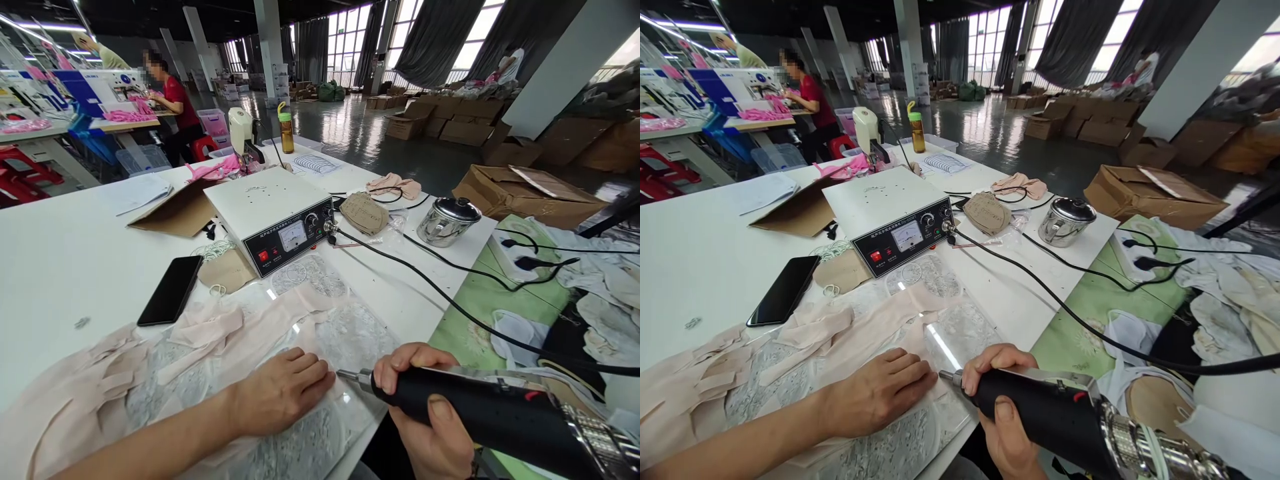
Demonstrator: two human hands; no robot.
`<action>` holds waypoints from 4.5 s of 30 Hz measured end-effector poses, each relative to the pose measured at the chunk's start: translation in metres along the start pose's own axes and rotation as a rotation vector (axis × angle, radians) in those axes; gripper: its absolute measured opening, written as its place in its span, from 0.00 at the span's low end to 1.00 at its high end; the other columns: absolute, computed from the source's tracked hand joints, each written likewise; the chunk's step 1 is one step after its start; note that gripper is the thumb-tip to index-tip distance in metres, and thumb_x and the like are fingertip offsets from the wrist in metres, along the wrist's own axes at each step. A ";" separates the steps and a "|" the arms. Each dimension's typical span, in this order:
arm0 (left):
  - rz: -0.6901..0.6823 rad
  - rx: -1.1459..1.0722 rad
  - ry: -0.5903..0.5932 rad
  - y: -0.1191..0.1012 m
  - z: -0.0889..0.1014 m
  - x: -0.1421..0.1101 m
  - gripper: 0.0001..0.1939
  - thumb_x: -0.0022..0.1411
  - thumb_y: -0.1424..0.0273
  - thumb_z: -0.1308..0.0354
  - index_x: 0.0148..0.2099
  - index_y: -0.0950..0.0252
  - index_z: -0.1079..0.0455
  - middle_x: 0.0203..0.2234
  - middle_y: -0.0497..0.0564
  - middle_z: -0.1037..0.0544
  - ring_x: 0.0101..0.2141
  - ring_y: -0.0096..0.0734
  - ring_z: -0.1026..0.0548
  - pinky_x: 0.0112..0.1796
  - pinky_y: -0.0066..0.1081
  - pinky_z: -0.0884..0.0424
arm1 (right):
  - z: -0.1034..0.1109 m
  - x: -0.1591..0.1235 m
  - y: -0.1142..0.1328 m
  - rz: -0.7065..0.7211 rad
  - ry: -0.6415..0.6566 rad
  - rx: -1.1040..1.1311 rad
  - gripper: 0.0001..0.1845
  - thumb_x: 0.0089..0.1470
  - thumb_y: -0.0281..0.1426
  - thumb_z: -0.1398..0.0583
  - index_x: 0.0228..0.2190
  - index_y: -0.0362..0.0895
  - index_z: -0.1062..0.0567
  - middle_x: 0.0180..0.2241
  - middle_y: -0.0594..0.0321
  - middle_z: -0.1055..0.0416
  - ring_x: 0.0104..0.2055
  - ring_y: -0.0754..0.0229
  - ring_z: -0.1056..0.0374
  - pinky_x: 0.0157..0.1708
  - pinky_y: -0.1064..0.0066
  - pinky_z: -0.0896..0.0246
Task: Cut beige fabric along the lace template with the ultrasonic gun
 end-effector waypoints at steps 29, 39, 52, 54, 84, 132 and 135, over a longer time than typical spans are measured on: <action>-0.022 0.028 -0.014 -0.001 0.001 0.000 0.14 0.70 0.80 0.57 0.52 0.75 0.34 0.42 0.61 0.26 0.35 0.33 0.29 0.35 0.33 0.32 | 0.010 -0.006 0.014 -0.042 -0.023 -0.035 0.12 0.53 0.42 0.40 0.31 0.46 0.31 0.27 0.67 0.36 0.21 0.66 0.36 0.21 0.69 0.36; -0.054 0.002 0.011 0.000 0.002 0.004 0.16 0.70 0.80 0.58 0.56 0.75 0.37 0.38 0.59 0.26 0.34 0.36 0.29 0.34 0.34 0.34 | 0.006 -0.002 0.017 -0.029 -0.009 -0.070 0.13 0.52 0.42 0.40 0.31 0.46 0.30 0.26 0.66 0.36 0.20 0.65 0.36 0.20 0.69 0.36; -0.011 0.040 0.013 -0.002 0.005 0.002 0.14 0.69 0.80 0.57 0.53 0.75 0.35 0.37 0.58 0.27 0.32 0.34 0.31 0.32 0.34 0.35 | 0.007 -0.003 0.017 -0.056 -0.030 -0.096 0.12 0.52 0.42 0.41 0.30 0.47 0.31 0.26 0.66 0.37 0.20 0.65 0.37 0.19 0.67 0.37; -0.011 0.047 0.006 -0.002 0.005 0.002 0.15 0.69 0.80 0.58 0.53 0.74 0.35 0.37 0.58 0.27 0.32 0.34 0.31 0.32 0.34 0.35 | 0.006 -0.003 0.017 -0.040 -0.053 -0.101 0.11 0.52 0.42 0.43 0.30 0.47 0.31 0.26 0.66 0.38 0.19 0.65 0.38 0.19 0.67 0.38; 0.008 0.042 0.022 -0.003 0.002 0.000 0.14 0.69 0.79 0.54 0.54 0.74 0.36 0.38 0.58 0.28 0.34 0.34 0.31 0.33 0.33 0.36 | -0.001 0.002 0.007 -0.016 0.033 -0.056 0.11 0.53 0.40 0.40 0.31 0.46 0.31 0.27 0.67 0.36 0.21 0.66 0.36 0.21 0.68 0.35; 0.113 0.064 -0.061 -0.020 -0.001 -0.019 0.15 0.70 0.78 0.55 0.55 0.75 0.33 0.45 0.63 0.24 0.43 0.41 0.25 0.40 0.39 0.27 | 0.012 -0.018 0.017 -0.142 0.026 -0.082 0.14 0.52 0.45 0.39 0.35 0.50 0.32 0.29 0.64 0.35 0.23 0.62 0.37 0.23 0.64 0.35; 0.115 0.071 -0.079 -0.019 -0.002 -0.019 0.15 0.69 0.78 0.53 0.55 0.74 0.33 0.45 0.63 0.24 0.43 0.42 0.25 0.41 0.39 0.26 | 0.011 -0.019 0.015 -0.141 -0.005 -0.081 0.15 0.50 0.46 0.38 0.34 0.51 0.31 0.28 0.62 0.34 0.22 0.60 0.37 0.22 0.62 0.35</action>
Point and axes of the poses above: each hand's wrist, its own x-axis towards the middle knuckle, its own z-axis out of the back of the hand, y = z × x, the point moved 2 cm from there along x, towards the middle knuckle
